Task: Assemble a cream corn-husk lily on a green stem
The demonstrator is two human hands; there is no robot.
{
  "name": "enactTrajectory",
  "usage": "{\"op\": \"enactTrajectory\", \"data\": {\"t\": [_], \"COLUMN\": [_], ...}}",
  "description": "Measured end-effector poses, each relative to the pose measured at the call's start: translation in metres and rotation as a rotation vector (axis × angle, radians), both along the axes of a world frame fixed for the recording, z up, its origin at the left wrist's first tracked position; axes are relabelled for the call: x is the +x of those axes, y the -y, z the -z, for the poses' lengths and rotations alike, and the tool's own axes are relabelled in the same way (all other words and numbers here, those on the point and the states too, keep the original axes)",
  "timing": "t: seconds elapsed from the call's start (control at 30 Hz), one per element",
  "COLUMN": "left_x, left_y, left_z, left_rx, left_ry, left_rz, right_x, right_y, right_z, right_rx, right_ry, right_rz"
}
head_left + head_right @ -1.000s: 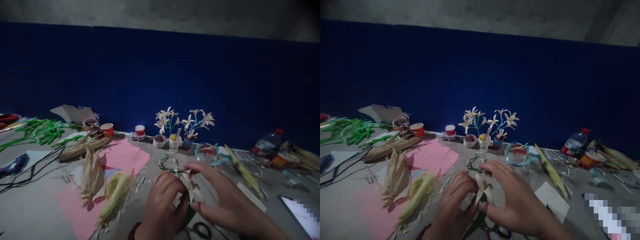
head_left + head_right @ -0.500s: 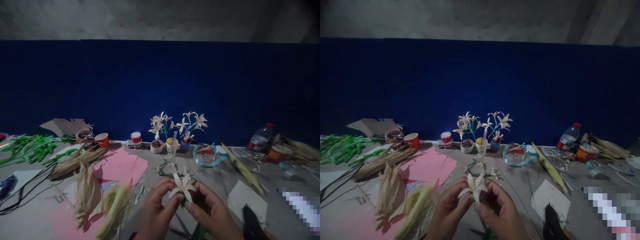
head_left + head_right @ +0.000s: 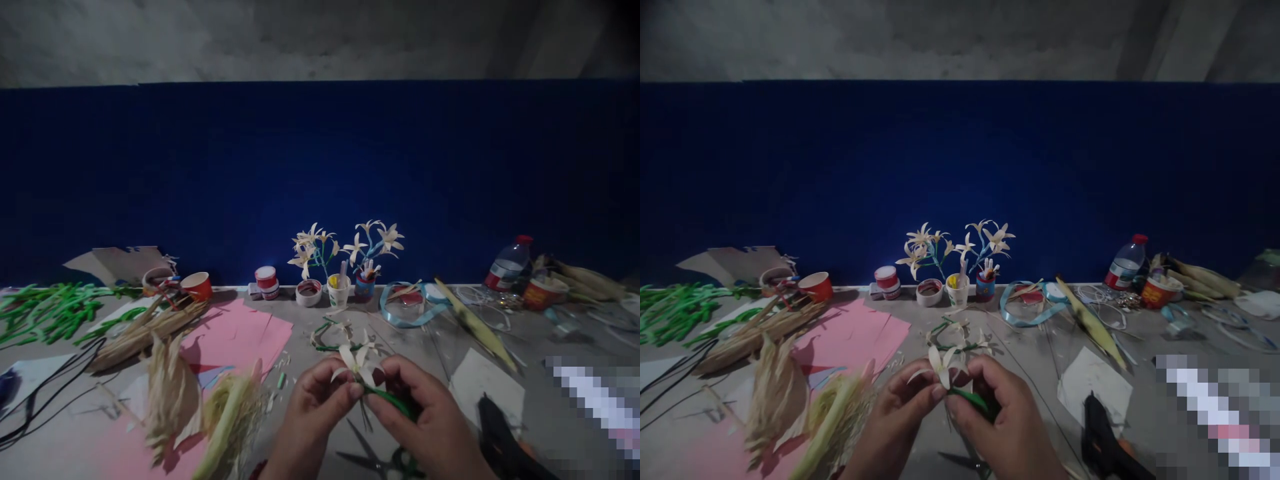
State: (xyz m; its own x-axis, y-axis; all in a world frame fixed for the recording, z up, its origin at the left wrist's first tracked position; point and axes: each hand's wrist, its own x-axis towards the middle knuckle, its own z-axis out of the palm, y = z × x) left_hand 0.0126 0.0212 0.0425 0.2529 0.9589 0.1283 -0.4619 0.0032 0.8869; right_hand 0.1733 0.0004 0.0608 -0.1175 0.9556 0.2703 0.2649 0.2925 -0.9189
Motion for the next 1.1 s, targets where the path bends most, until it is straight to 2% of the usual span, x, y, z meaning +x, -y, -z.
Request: {"op": "enactTrajectory", "data": {"t": [0.17,0.37,0.63,0.77,0.9,1.0,1.1], "left_x": [-0.002,-0.001,-0.002,-0.004,-0.006,-0.006,-0.003], "left_y": [0.001,0.001,0.002,0.003,0.004,0.005,0.006], "left_z": [0.003,0.004,-0.001,0.001,0.003,0.004,0.002], "left_rx": [-0.016,-0.121,0.008,-0.049,-0.057,-0.096,-0.09], "left_ry": [-0.016,0.048,0.052,0.053,0.077,0.087,0.07], "left_rz": [-0.011,-0.034,-0.005,-0.057,-0.034,-0.049,-0.089], "right_x": [-0.002,-0.004,-0.008,-0.009,-0.012,-0.015,-0.016], "right_y": [0.002,0.004,0.003,0.002,0.001,0.001,0.003], "right_z": [-0.007,-0.005,-0.006,-0.007,-0.007,-0.007,-0.005], "right_rx": [0.015,0.013,0.031,-0.023,-0.064,-0.026,0.092], "right_ry": [0.065,0.051,0.027,0.019,-0.056,-0.048,0.088], "right_rz": [0.04,0.07,0.061,0.063,0.012,0.034,0.095]}}
